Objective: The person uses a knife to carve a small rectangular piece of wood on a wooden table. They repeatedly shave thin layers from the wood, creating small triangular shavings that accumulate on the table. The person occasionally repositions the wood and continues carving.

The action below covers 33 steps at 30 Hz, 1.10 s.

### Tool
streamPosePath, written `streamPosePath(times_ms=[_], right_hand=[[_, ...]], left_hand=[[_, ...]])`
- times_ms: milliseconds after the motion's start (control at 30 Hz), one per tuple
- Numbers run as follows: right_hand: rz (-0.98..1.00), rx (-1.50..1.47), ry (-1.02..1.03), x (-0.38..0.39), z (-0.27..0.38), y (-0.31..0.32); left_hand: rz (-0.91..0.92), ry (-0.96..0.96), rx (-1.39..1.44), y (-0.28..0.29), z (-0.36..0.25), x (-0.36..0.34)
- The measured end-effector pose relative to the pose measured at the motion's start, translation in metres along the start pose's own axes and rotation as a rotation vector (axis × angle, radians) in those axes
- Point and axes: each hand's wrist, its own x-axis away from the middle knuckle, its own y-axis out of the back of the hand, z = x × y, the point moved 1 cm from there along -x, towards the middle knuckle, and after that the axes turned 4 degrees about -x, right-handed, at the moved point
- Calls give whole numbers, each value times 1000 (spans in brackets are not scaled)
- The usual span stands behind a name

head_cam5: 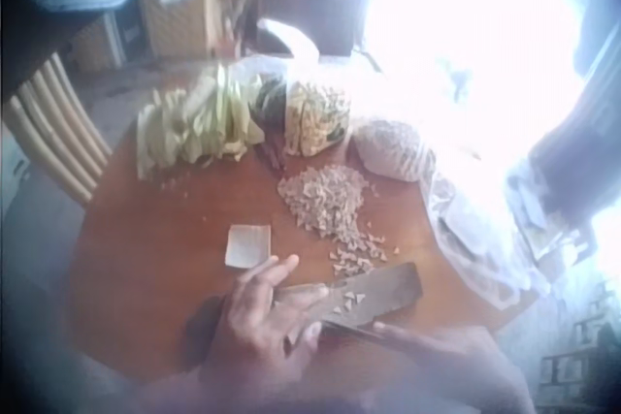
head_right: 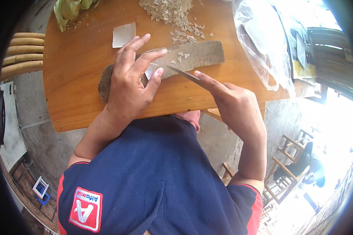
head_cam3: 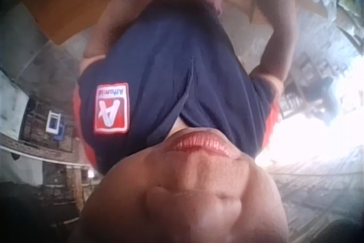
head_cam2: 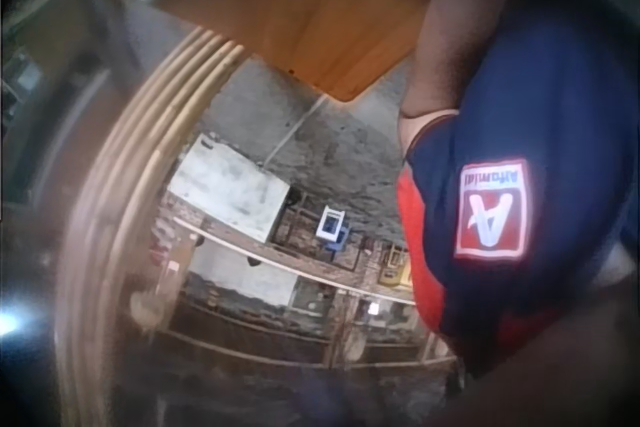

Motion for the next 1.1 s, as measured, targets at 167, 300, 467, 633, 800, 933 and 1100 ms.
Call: streamPosePath(times_ms=[167, 300, 467, 633, 800, 933, 1100], right_hand=[[-59, 94, 131, -23, -31, 7], [-157, 184, 92, -43, -44, 21], [-77, -16, 54, -35, -47, 24], [-78, -129, -2, -12, -51, 17], [-101, -228, -167, 9, -58, 7], [-162, -311, -159, 20, -62, -1], [-182, -313, -156, 29, -59, 0]], left_hand=[[29, -8, -44, -3, 1, 0], [43, -9, -56, -2, 0, -1], [3, -17, -74, 3, 1, -1], [126, 17, -243, 25, -7, -1], [174, -51, -267, 32, -2, -2], [188, -16, -147, 33, 2, -9], [174, 21, 46, 26, 8, -11]])
